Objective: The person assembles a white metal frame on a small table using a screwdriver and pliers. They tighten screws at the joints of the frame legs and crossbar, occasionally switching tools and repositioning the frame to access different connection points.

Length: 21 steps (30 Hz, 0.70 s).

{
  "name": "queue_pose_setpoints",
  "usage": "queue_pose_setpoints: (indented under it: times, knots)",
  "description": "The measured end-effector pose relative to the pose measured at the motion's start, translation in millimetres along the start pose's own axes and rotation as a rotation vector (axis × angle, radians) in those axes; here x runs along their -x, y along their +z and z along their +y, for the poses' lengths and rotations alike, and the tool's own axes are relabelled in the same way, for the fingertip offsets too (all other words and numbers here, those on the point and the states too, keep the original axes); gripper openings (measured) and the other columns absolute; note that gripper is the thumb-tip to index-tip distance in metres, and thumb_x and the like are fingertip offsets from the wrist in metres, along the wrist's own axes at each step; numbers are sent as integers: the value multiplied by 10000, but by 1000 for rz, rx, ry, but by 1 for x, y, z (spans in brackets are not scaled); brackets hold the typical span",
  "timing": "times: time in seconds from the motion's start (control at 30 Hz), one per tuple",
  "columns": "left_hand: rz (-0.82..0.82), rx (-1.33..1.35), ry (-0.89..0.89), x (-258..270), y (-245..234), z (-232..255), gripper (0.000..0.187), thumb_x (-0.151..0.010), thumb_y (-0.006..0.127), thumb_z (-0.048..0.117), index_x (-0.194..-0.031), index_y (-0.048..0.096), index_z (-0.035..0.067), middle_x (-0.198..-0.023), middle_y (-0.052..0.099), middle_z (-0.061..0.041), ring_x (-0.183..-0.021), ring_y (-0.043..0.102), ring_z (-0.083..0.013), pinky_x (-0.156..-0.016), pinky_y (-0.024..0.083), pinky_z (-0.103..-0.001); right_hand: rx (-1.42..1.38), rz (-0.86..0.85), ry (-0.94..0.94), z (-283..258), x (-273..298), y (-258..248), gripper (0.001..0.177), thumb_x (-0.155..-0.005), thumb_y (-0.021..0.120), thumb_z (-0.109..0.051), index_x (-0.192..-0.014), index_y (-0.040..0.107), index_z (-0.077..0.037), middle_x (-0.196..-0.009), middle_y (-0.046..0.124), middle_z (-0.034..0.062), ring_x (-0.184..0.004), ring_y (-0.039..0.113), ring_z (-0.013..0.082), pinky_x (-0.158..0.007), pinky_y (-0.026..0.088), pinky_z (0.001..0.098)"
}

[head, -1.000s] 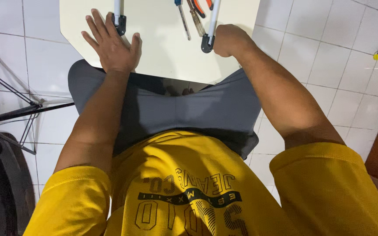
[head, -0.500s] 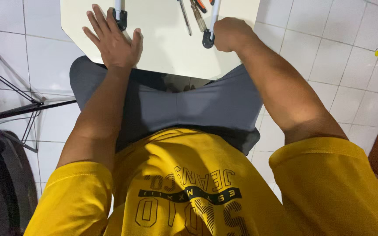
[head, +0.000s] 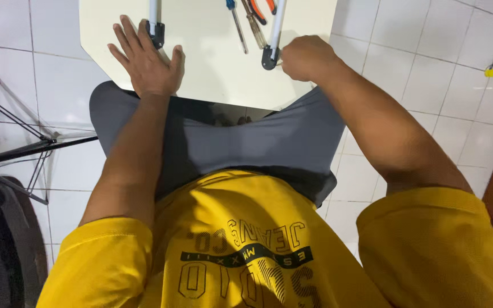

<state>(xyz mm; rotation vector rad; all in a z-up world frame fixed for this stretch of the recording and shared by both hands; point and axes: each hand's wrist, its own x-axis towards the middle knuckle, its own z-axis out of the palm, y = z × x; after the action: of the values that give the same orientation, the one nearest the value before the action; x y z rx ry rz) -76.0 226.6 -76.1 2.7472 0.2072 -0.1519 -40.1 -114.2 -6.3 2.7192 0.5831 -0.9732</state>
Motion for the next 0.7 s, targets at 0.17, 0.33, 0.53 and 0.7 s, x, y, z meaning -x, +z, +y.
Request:
queue_pose_setpoints:
  times: [0.17, 0.33, 0.53, 0.7]
  knots:
    - [26, 23, 19, -3, -4, -1, 856, -1010, 630, 525, -1626, 287, 39, -1717, 62, -244, -1586, -42, -419, -1268, -43, -654, -377, 260, -49, 11, 15, 19, 206, -972, 639, -214, -992, 771, -57, -841, 705, 155, -776, 665, 325, -716, 518, 470]
    - [27, -9, 7, -3, -1, 2, 885, -982, 630, 557, -1609, 281, 40, -1692, 63, -255, -1560, -26, -417, -1244, -34, -651, -1195, 490, -80, -36, 47, 51, 268, -1011, 532, -83, -1163, 753, -69, -770, 610, 42, -640, 494, 132, -576, 405, 279]
    - [0, 6, -20, -3, -2, 4, 860, -968, 631, 511, -1609, 287, 52, -1709, 75, -240, -1584, -19, -415, -1259, -35, -643, -1840, 566, -296, -89, 69, 54, 231, -1073, 562, -110, -1232, 641, 37, -869, 653, 26, -771, 602, 75, -695, 524, 239]
    - [21, -30, -11, -5, 0, 5, 860, -969, 633, 502, -1610, 277, 52, -1696, 85, -249, -1577, -12, -411, -1255, -38, -642, -1840, 650, -457, -102, 73, 42, 178, -1068, 608, -82, -1214, 621, 19, -916, 708, 82, -780, 674, 115, -713, 567, 263]
